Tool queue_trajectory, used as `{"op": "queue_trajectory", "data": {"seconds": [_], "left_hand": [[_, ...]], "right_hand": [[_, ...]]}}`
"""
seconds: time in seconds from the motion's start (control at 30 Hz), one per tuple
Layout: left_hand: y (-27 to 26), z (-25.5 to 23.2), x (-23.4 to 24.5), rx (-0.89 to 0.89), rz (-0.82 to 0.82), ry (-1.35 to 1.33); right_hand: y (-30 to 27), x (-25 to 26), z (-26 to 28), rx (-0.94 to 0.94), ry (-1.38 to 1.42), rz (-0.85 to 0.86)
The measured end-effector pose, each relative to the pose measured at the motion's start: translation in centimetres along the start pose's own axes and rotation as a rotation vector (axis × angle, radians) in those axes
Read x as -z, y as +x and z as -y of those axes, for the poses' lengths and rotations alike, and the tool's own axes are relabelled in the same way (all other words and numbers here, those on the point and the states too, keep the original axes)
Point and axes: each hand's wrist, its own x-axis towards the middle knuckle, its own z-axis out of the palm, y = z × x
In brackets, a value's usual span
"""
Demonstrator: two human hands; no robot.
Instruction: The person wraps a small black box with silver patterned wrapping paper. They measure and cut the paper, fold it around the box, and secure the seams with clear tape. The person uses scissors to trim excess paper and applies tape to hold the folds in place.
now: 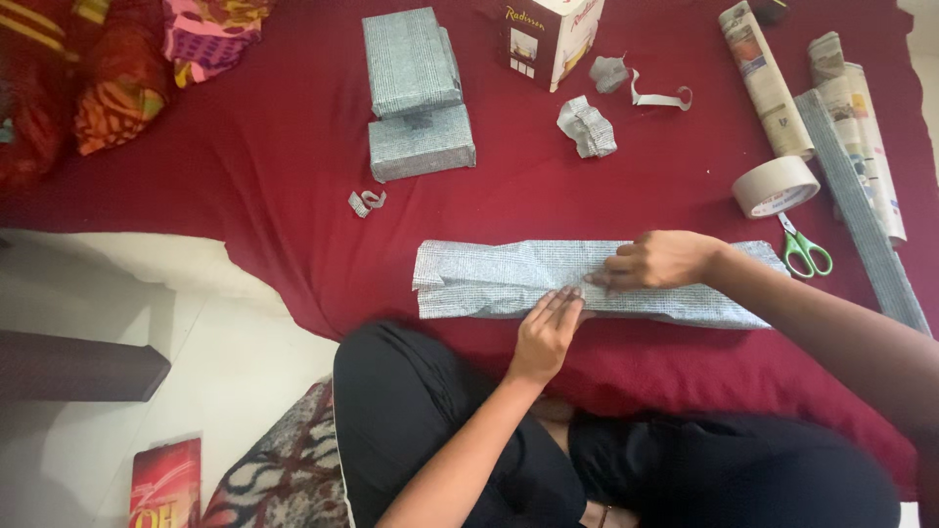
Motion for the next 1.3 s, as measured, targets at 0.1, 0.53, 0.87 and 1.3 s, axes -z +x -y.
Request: {"op": "queue_trajectory", "data": {"seconds": [0.1,0.53,0.87,1.3], "left_hand": [[0.1,-0.1,0.0,0.008,-0.009,0.012],[-0.3,0.3,-0.6,0.008,-0.044,-0.031],[-0.2,0.6,-0.6,0.014,-0.103,-0.061],[-0.7,1.1,-0.8,0.026,-0.089,-0.111]], "right_hand": [[0.0,0.3,1.1,-0.132,0.039,0.018],[-1.5,0.7,6.7,-0.513,0.084,-0.066],[-1.2,-1.5,9.0,-0.512,0.064,-0.248],[5.2,-5.3,14.9,-0.959,-0.18,-0.259]]}}
